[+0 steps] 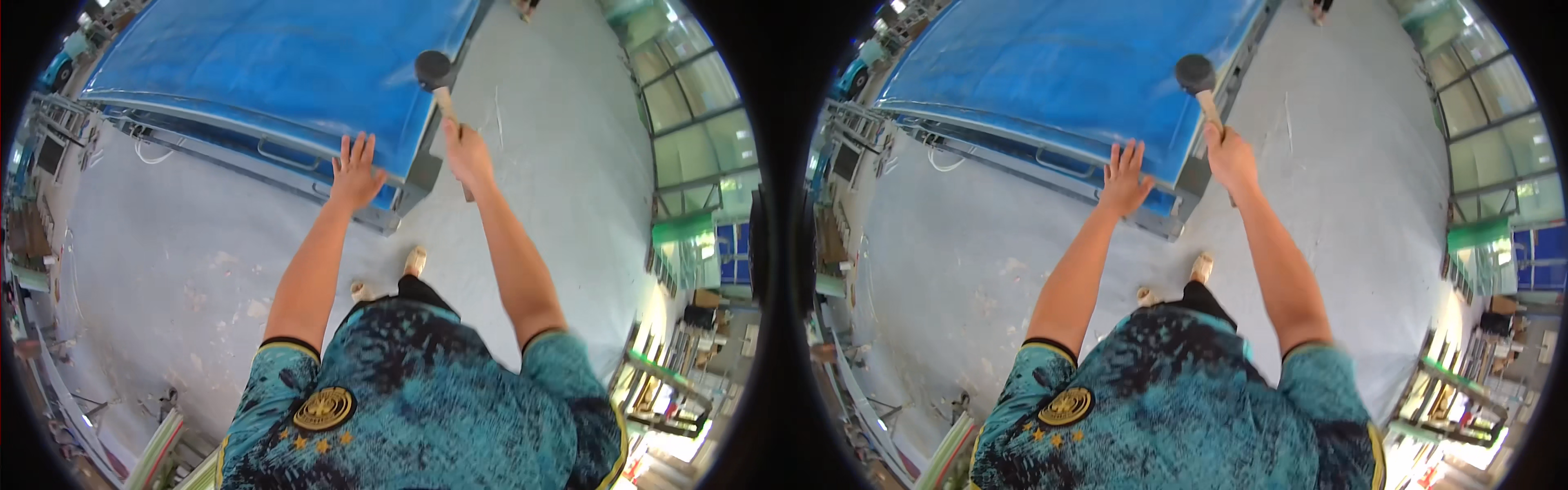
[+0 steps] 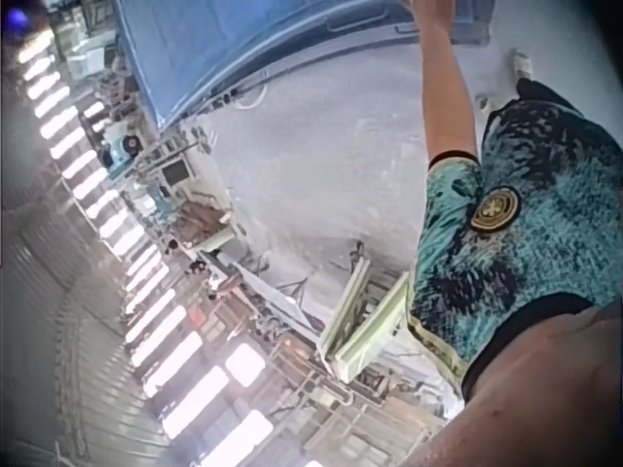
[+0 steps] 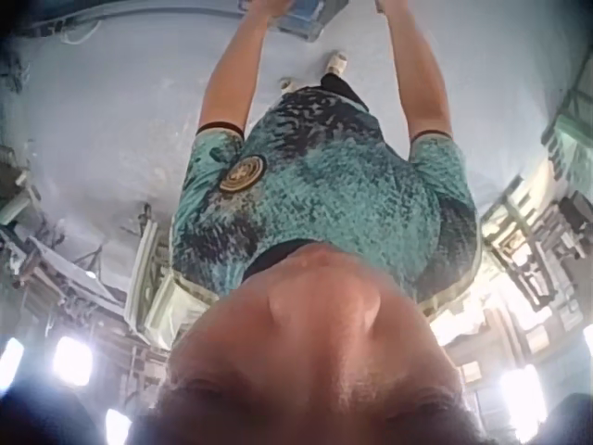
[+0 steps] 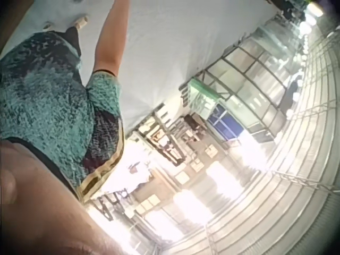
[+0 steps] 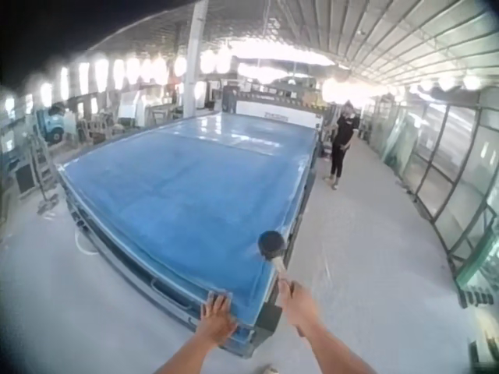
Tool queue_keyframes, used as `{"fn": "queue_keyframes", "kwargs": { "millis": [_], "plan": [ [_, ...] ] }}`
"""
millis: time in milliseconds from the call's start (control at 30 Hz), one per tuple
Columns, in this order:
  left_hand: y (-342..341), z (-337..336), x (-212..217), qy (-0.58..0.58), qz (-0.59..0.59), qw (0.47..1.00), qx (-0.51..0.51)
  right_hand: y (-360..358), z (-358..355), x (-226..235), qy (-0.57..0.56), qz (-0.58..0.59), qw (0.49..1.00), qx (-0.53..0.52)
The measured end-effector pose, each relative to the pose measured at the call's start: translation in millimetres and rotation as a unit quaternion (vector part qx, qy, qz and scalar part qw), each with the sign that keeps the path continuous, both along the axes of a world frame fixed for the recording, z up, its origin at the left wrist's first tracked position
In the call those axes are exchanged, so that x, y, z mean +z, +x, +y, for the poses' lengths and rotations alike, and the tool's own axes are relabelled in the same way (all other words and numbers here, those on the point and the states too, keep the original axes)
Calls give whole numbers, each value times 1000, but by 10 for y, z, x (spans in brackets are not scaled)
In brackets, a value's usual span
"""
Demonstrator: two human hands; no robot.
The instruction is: The person is using a rubber mallet to hammer the edges of a large blue part being fitted onto a metal frame.
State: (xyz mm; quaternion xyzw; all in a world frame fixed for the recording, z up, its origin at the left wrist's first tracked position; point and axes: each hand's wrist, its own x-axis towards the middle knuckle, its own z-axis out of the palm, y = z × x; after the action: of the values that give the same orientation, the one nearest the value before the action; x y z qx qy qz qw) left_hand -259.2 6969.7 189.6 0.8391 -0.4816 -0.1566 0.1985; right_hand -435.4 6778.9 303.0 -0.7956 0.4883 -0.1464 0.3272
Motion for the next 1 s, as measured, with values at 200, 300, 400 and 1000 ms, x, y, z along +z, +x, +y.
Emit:
{"fn": "queue_keyframes", "kwargs": {
  "millis": [200, 300, 400, 1000],
  "plan": [
    [-1, -59, 18, -7, -19, 1000, -5, -385, 56, -287, -102, -10, 994, 33],
    [-29, 36, 23, 6, -18, 1000, -5, -335, -16, -146, 31, 2, 1000, 5],
    [2, 136, 111, -2, -53, 999, 6, -289, 287, 342, 152, -119, 981, -7],
    [11, -111, -100, -54, 48, 991, 111, -82, -378, 719, 34, -53, 993, 99]
  ]
}}
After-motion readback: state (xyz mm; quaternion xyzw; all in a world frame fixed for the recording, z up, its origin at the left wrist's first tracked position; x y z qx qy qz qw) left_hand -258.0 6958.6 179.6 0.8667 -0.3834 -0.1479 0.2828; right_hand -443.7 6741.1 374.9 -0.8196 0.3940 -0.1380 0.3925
